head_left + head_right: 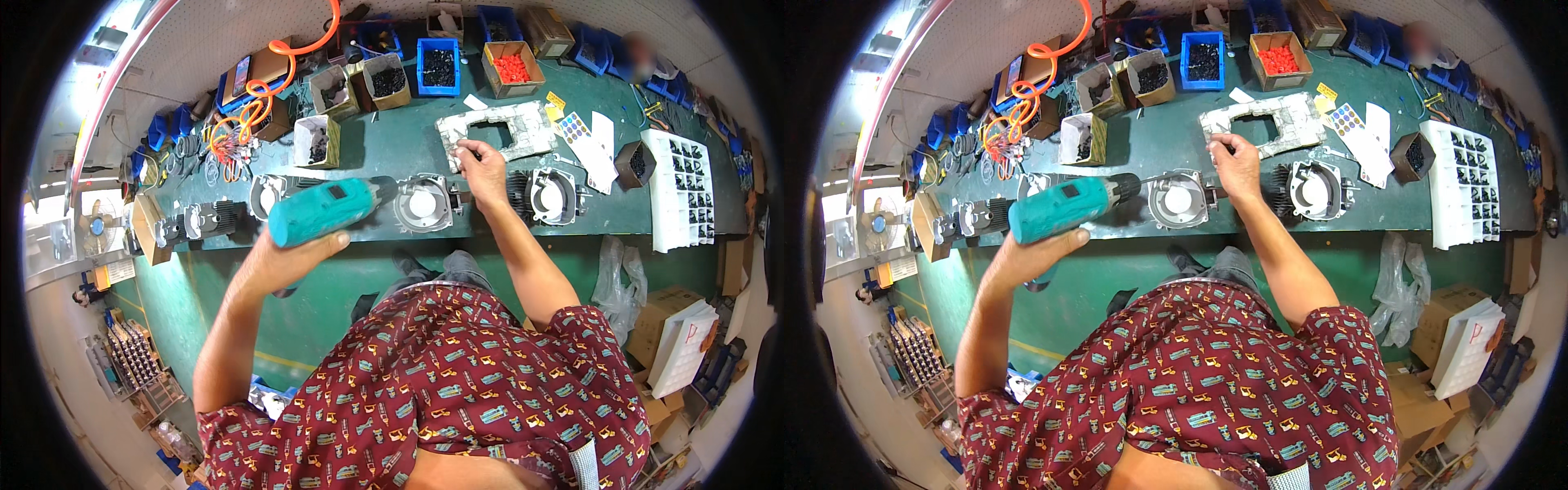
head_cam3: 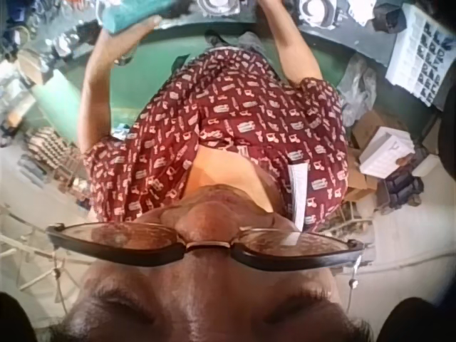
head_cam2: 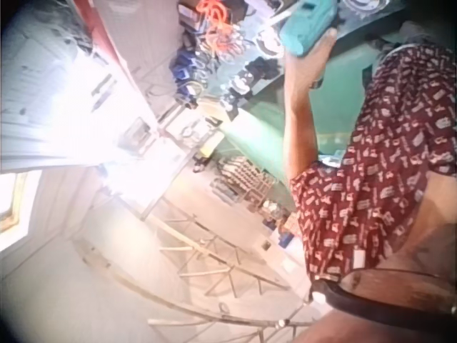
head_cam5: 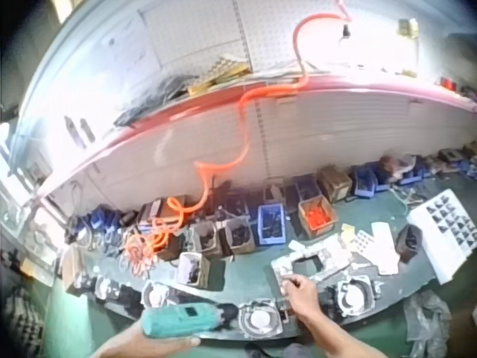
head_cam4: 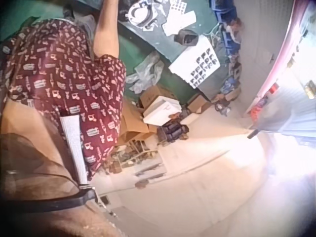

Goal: The person uses a cordless drill to fasten screws into a metallic housing on a workbench, then switches to a pneumatic screwdriver to continue tightening screws. The person handles multiple similar housings and small fasteners throughout the sequence.

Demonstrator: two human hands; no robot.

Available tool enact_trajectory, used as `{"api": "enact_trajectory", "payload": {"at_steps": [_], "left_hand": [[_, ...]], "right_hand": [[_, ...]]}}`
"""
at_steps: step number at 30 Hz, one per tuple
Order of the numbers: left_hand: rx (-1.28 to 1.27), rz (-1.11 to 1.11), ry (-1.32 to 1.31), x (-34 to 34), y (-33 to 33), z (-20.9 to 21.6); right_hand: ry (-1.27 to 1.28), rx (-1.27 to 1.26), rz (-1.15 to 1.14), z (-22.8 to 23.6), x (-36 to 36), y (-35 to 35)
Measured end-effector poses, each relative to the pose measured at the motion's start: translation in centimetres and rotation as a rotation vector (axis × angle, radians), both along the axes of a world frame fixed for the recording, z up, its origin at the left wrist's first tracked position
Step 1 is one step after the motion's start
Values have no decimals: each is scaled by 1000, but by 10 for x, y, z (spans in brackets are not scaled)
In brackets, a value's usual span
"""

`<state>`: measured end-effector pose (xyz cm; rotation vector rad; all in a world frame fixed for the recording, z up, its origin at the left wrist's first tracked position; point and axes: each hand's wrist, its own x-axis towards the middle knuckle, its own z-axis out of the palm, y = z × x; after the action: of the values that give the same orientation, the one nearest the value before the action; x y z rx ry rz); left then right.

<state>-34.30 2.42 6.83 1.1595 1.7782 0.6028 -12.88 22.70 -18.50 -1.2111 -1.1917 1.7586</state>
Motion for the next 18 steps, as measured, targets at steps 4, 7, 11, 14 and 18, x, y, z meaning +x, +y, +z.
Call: {"api": "enact_trajectory", "payload": {"at_steps": [4,7,11,14,18], "left_hand": [[149,43,29,-8,-49,-41],[181,136,-48,-5,-71,-55],[166,249,-142,-7,-92,-68],[168,307,-270,-11,-104,-73],[172,349,-386,-19,-120,-77]], "right_hand": [[219,-252,78,37,18,-17],[305,-377,161,50,18,-30],[388,-439,199,55,9,-42],[360,-436,217,62,2,-49],[374,-552,369,66,9,-50]]}}
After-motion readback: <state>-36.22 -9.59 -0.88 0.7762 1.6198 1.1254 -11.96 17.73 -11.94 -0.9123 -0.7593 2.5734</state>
